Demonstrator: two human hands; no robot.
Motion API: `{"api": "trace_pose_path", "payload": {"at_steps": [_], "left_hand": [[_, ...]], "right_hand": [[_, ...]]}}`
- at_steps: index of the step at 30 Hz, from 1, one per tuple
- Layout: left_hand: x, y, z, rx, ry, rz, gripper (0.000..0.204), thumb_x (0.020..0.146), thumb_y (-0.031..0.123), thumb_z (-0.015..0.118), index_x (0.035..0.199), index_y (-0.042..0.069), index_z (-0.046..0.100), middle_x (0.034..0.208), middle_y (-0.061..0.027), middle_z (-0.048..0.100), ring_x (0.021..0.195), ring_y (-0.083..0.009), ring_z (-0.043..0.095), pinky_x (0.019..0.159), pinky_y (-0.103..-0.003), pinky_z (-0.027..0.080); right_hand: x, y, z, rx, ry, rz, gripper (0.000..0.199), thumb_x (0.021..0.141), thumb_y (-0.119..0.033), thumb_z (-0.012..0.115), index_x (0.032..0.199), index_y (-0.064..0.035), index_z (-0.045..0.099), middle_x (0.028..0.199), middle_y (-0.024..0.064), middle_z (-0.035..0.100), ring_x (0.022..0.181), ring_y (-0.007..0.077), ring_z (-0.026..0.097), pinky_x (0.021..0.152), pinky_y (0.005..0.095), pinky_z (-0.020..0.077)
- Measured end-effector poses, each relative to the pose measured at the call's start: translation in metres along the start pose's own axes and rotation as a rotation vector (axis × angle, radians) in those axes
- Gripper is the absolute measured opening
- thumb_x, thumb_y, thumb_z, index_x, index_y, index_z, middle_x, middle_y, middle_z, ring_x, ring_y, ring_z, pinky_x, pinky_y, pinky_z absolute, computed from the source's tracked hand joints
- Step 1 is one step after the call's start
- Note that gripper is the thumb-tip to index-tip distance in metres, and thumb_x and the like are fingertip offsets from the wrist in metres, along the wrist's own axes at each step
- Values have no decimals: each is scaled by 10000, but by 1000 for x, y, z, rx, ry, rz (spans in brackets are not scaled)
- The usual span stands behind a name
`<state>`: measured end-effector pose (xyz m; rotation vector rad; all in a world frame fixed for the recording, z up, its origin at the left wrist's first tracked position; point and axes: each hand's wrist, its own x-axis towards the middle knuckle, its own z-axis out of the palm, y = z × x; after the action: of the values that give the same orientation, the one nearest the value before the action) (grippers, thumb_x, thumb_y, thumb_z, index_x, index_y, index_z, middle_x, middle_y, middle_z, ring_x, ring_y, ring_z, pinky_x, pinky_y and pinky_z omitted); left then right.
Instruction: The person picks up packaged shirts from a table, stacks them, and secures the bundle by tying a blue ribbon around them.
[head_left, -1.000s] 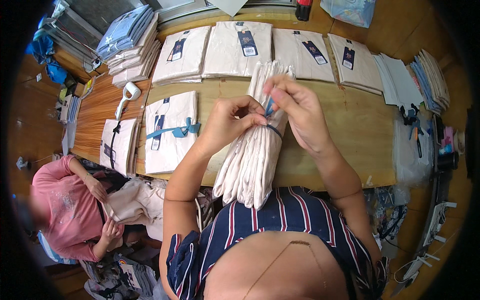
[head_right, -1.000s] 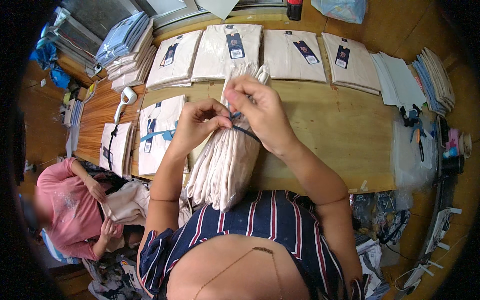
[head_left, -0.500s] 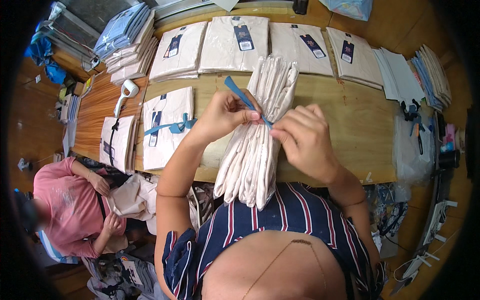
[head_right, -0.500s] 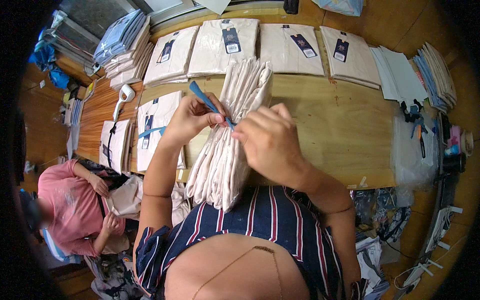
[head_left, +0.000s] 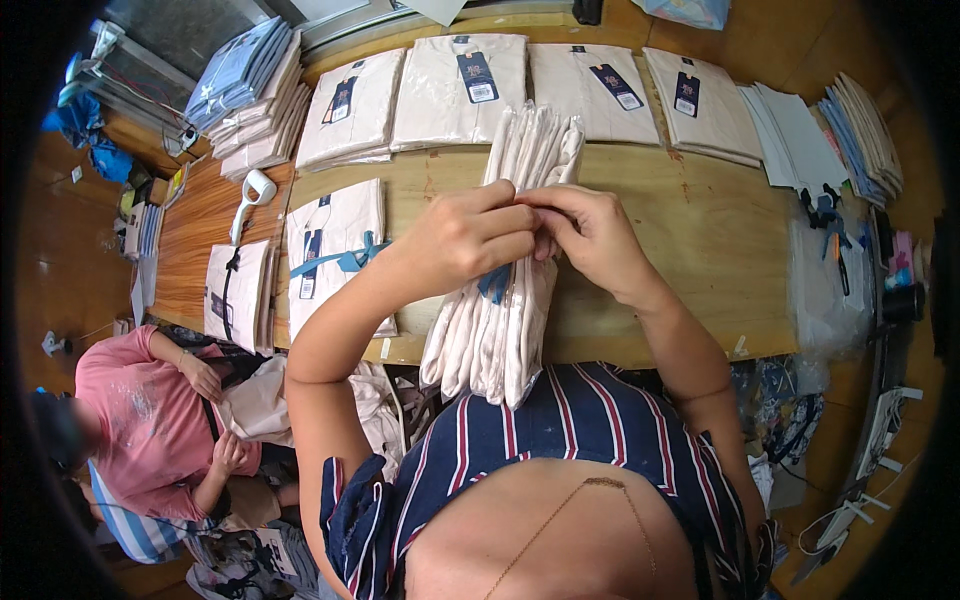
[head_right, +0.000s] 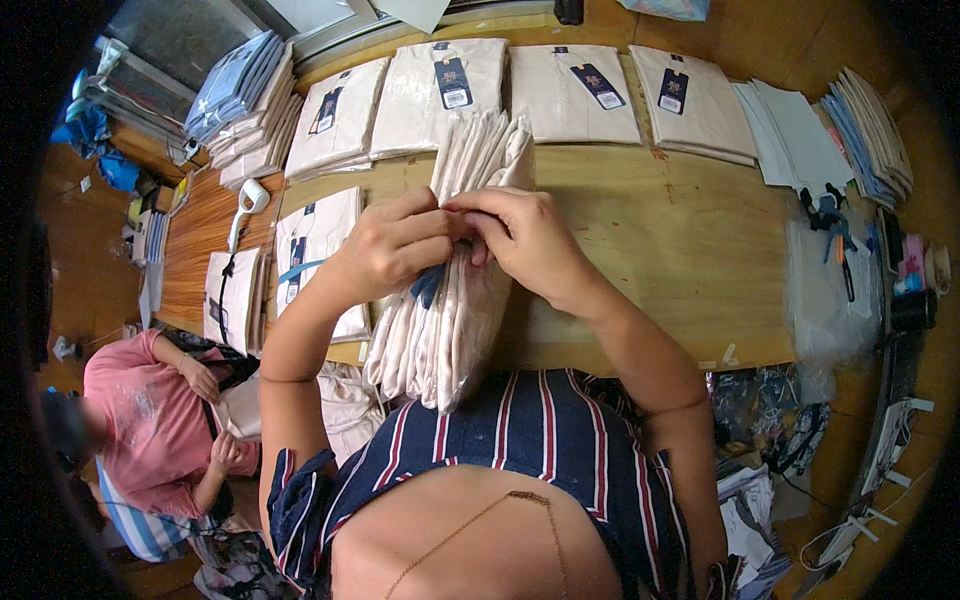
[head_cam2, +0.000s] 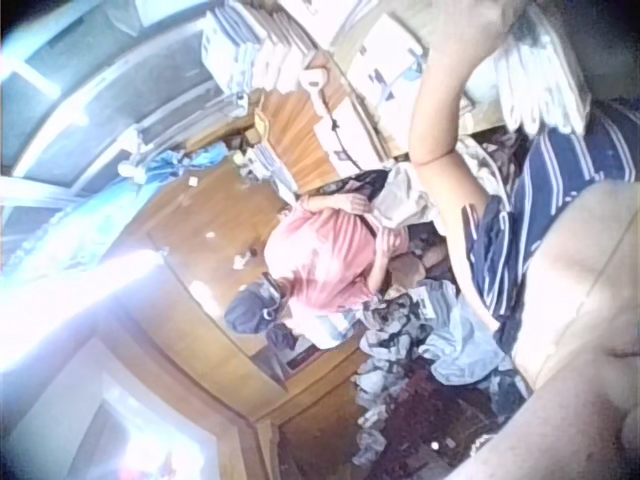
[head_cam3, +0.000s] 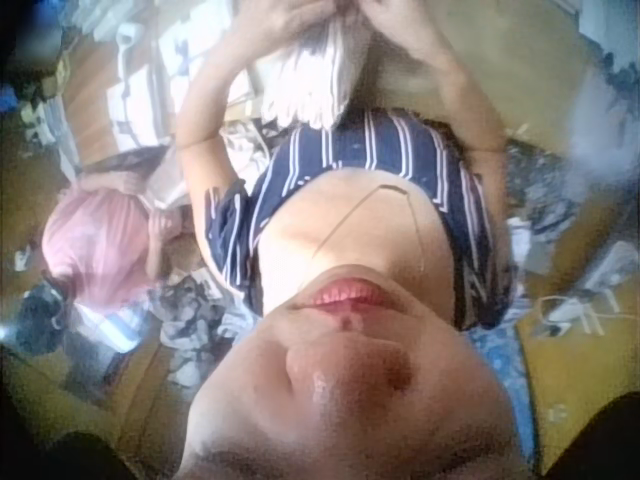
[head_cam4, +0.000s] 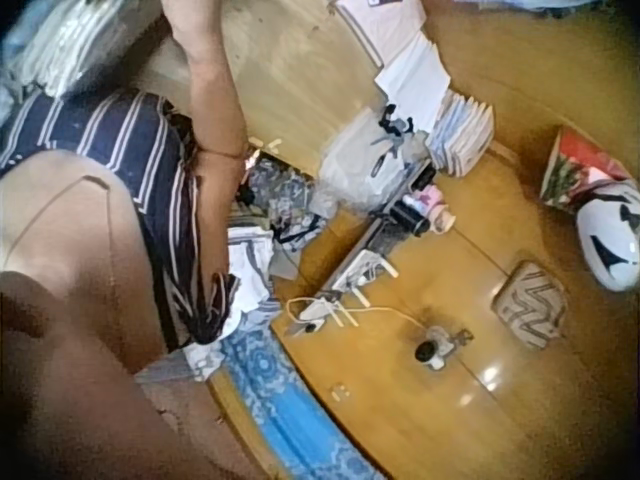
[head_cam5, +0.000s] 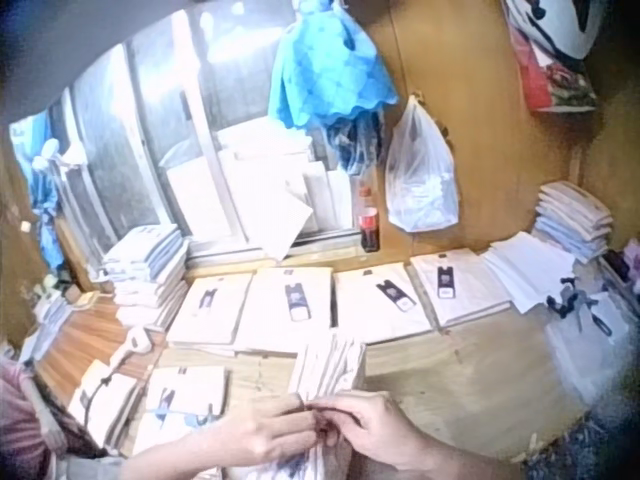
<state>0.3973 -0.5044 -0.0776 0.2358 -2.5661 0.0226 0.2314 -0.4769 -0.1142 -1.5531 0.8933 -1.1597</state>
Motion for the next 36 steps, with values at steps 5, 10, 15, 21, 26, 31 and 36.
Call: {"api": "trace_pose_path", "payload": {"at_steps": [5,10,15,21,26,31,36], "left_hand": [[-10,-2,3,96,72,86,130,498,87,542,598,29,483,720,-74,503,567,-178,467,425,-260,382],[-16,-8,9,49,179,49,148,482,45,566,617,14,513,699,-77,529,540,-192,468,443,-263,383],[-17,-7,11,-70,216,-60,118,506,-12,593,606,2,532,647,-71,543,551,-201,487,466,-270,397],[-25,-1,11,-331,141,-237,88,553,-41,567,598,-1,503,651,-74,512,596,-195,490,505,-274,389],[-62,-6,61,-699,353,-934,169,740,129,573,829,-9,535,780,-70,551,739,-134,505,634,-240,400],[-73,9,150,-1393,278,-1519,566,780,325,542,1171,-19,318,1049,-130,490,995,-194,449,822,-295,366],[-29,14,147,-1571,231,-1338,700,688,304,650,1183,-34,288,1126,-144,436,1033,-196,424,879,-291,329]], "right_hand": [[6,-5,-4,-134,-77,-68,144,759,26,464,867,41,558,672,79,556,518,92,526,477,215,422],[7,-3,-1,-13,-59,25,49,730,13,507,769,36,526,594,53,533,474,74,518,430,216,407],[5,2,6,14,74,-25,21,728,35,490,732,32,469,550,25,493,450,54,492,386,202,384],[1,20,-6,157,178,48,48,745,37,469,792,24,472,609,24,497,467,53,475,402,184,379],[-40,63,-64,63,518,99,143,815,-104,482,923,-15,511,747,63,531,584,96,526,520,204,441],[-117,120,-112,533,456,772,659,784,-515,409,1173,13,352,1103,124,462,911,172,498,757,288,419],[-116,110,-114,-4,481,541,755,675,-381,645,1191,41,290,1131,102,422,1049,164,375,881,263,303]]}}
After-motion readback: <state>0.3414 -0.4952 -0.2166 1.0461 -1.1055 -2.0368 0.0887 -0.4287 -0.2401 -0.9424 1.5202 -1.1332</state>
